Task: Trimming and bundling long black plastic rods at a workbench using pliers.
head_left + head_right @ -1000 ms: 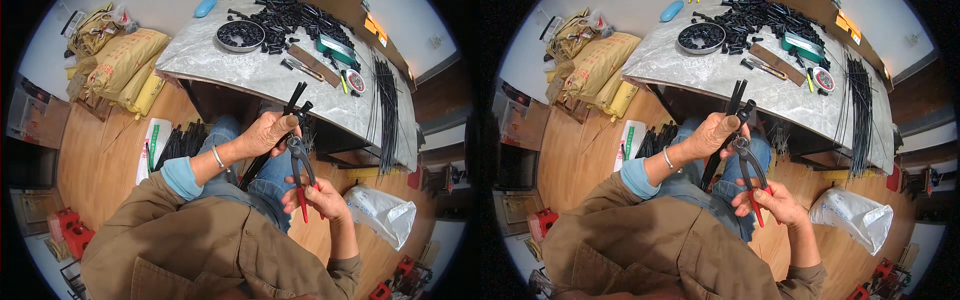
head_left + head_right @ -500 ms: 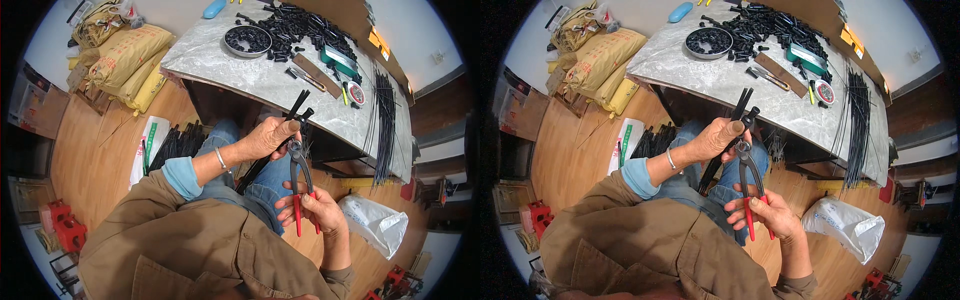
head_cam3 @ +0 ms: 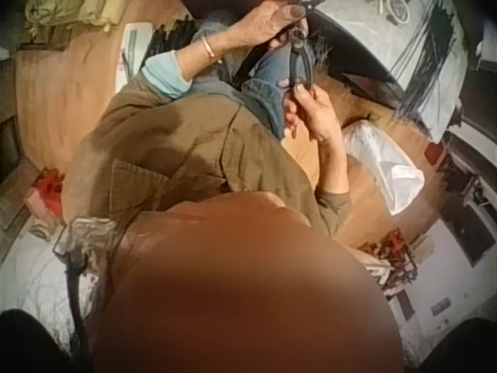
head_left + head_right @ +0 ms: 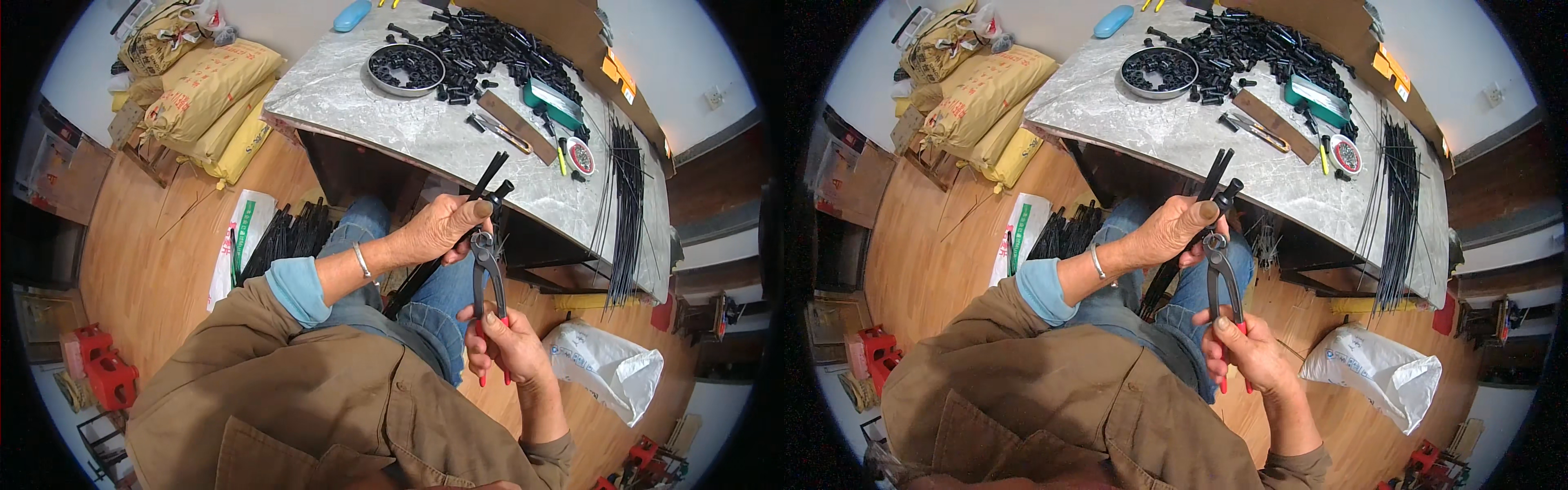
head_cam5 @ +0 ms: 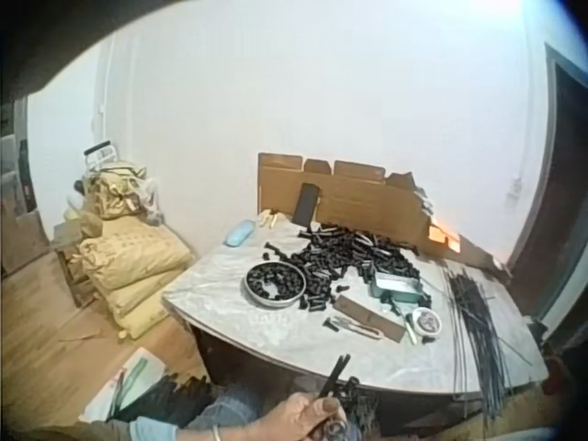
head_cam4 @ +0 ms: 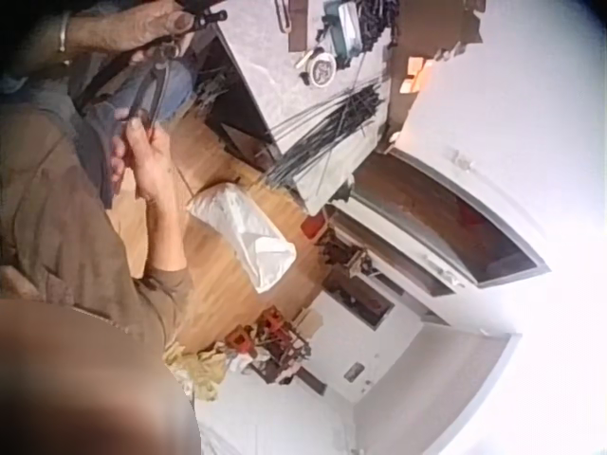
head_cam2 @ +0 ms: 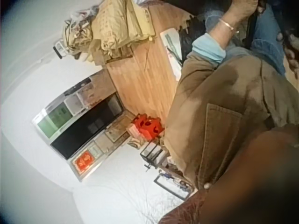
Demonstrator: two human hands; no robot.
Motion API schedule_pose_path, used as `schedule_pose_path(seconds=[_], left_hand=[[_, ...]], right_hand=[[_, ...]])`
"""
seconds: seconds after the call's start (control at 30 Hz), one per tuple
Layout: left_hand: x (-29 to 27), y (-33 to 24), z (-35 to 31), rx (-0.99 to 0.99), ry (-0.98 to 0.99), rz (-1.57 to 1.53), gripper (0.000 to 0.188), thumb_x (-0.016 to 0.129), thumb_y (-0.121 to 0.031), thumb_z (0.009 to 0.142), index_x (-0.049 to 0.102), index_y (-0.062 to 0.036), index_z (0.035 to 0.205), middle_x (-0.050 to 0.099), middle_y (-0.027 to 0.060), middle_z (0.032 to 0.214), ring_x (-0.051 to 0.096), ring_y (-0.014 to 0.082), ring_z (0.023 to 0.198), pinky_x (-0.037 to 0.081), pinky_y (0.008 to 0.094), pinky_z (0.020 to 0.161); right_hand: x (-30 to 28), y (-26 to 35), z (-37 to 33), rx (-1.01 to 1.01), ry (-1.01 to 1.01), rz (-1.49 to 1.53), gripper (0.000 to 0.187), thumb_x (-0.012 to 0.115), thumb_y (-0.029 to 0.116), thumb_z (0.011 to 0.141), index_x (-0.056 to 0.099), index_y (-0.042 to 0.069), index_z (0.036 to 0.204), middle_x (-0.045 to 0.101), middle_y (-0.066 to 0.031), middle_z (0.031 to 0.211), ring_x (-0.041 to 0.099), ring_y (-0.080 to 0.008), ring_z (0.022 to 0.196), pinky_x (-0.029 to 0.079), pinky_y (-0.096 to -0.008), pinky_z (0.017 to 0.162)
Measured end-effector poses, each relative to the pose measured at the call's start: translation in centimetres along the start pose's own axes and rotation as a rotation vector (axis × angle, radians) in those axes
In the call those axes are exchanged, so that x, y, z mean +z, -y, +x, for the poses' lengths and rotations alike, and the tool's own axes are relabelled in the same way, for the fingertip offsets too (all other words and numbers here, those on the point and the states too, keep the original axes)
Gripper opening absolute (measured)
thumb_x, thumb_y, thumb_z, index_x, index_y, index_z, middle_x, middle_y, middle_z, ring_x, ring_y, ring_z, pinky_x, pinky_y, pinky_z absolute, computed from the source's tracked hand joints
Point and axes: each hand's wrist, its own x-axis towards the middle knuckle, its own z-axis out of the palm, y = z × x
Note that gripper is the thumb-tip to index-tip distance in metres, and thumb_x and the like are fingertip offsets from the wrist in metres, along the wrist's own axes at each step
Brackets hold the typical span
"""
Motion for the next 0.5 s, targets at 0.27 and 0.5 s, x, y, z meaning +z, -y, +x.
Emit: schedule_pose_path(seconds=[0.27, 0.5], left_hand=[[0.1, -0.4, 0.2, 0.012, -0.022, 0.046, 0.067, 0.046, -0.065, 0.088, 0.06, -0.0006, 0.079, 0.05, 0.0014, 0.053, 0.045, 0.0068, 0.041, 0.034, 0.0217, 0.038], [-2.3, 0.7, 1.1, 0.005, -0.207, -0.053, 0.063, 0.046, -0.062, 0.09, 0.053, 0.0006, 0.088, 0.044, 0.0007, 0.056, 0.044, 0.0081, 0.043, 0.035, 0.0231, 0.039]], right_hand=[[0.4, -0.8, 0.6, 0.094, 0.002, 0.059, 0.035, 0.05, 0.038, 0.097, 0.049, 0.005, 0.087, 0.039, 0.0008, 0.061, 0.035, -0.0095, 0.045, 0.034, -0.0258, 0.041], [-5.3, 1.6, 4.3, -1.035, -0.8, -1.488, 0.026, 0.059, -0.006, 0.071, 0.059, 0.005, 0.094, 0.062, -0.0129, 0.08, 0.06, -0.0331, 0.074, 0.048, -0.0382, 0.066]])
